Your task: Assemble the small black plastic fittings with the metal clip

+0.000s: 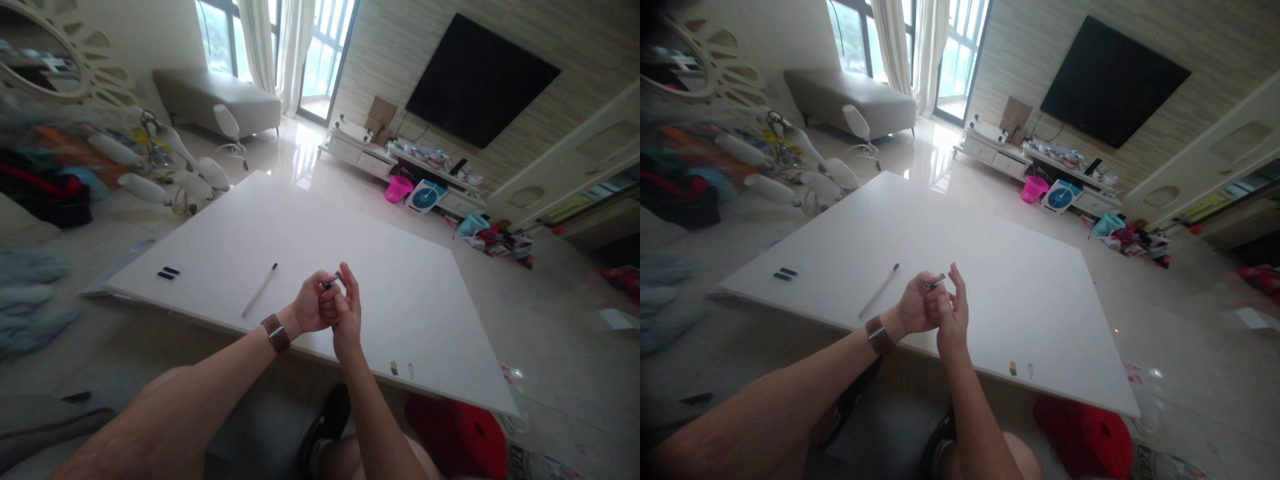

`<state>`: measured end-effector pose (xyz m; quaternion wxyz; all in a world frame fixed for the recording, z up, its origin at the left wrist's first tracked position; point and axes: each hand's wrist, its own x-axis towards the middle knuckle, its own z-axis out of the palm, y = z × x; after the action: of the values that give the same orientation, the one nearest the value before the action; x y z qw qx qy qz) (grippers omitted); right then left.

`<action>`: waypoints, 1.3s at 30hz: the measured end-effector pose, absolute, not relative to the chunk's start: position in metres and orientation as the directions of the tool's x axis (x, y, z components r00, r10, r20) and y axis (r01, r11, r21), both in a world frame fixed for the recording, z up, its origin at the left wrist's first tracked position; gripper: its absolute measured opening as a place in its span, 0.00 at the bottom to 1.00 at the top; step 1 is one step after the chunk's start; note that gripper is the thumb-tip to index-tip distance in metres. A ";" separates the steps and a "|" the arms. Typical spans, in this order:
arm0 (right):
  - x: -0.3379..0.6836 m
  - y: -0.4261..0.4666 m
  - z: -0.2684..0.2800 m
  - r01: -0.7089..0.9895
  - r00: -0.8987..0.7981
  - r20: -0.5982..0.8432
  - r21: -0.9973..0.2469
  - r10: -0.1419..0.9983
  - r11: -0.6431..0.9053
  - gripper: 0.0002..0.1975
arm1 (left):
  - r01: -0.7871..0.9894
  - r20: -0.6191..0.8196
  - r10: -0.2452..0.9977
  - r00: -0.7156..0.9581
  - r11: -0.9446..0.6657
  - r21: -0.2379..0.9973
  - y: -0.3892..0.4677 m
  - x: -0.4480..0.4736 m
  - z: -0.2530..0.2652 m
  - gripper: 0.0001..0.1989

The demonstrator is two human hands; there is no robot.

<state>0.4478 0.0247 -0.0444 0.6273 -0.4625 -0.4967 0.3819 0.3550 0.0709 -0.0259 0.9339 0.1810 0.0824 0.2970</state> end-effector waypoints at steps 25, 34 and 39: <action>0.451 0.029 -0.034 -0.165 0.088 0.019 -0.986 0.996 0.034 0.11 | -0.509 -0.145 0.533 0.833 0.843 0.175 0.071 0.358 -0.025 0.26; 0.448 0.032 -0.041 -0.182 0.076 0.010 -0.983 0.997 0.024 0.12 | -0.511 -0.240 0.547 0.802 0.837 0.196 0.068 0.354 -0.025 0.26; 0.448 0.044 -0.042 -0.186 0.095 -0.002 -0.982 0.995 0.016 0.12 | -0.510 -0.221 0.550 0.805 0.833 0.216 0.082 0.355 -0.027 0.26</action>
<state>0.4478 0.0444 -0.0419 0.5697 -0.4724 -0.4283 0.5185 0.3551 0.0821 -0.0269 0.9473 0.0732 0.1380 0.2798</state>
